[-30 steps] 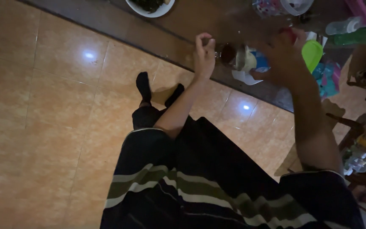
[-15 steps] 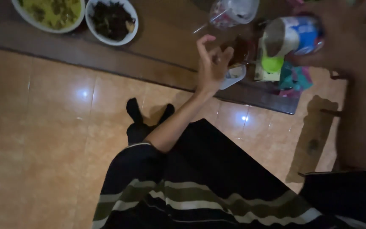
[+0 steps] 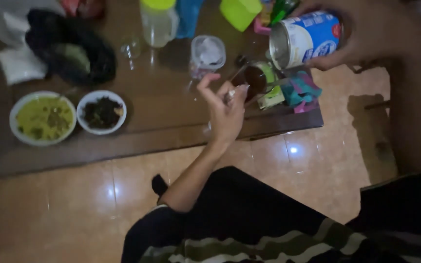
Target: Preparing a cup of tea by stirring the contents and then pouring condensed milk into the cup.
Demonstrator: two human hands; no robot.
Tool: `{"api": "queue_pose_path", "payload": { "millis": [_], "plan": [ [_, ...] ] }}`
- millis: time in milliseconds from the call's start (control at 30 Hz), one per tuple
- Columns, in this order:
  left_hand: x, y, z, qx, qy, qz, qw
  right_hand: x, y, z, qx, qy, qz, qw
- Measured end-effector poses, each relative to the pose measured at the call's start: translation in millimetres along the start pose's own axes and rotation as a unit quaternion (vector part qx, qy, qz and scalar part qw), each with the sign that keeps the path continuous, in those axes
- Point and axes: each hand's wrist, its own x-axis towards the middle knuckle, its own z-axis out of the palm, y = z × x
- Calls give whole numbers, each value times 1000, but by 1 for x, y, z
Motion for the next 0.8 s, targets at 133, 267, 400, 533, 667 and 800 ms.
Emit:
{"api": "queue_pose_path", "payload": {
  "millis": [133,267,400,533,667,800],
  "plan": [
    [-2,17,14,-13,-4,-4,1000,-22,13,-15,38,-5,78,996],
    [-4,19,22,-29,-8,-2,1000,-31,28,-21,67,15,-8,998],
    [-9,33,28,-32,-8,12,999,-40,34,-13,111,25,-87,990],
    [-16,40,26,-60,-6,-14,998,-48,38,-16,56,84,-160,982],
    [-22,46,23,-44,-8,6,999,-53,40,-17,112,66,-171,977],
    [-25,60,21,-60,-15,-10,998,-56,44,-16,118,60,-181,975]
  ]
}}
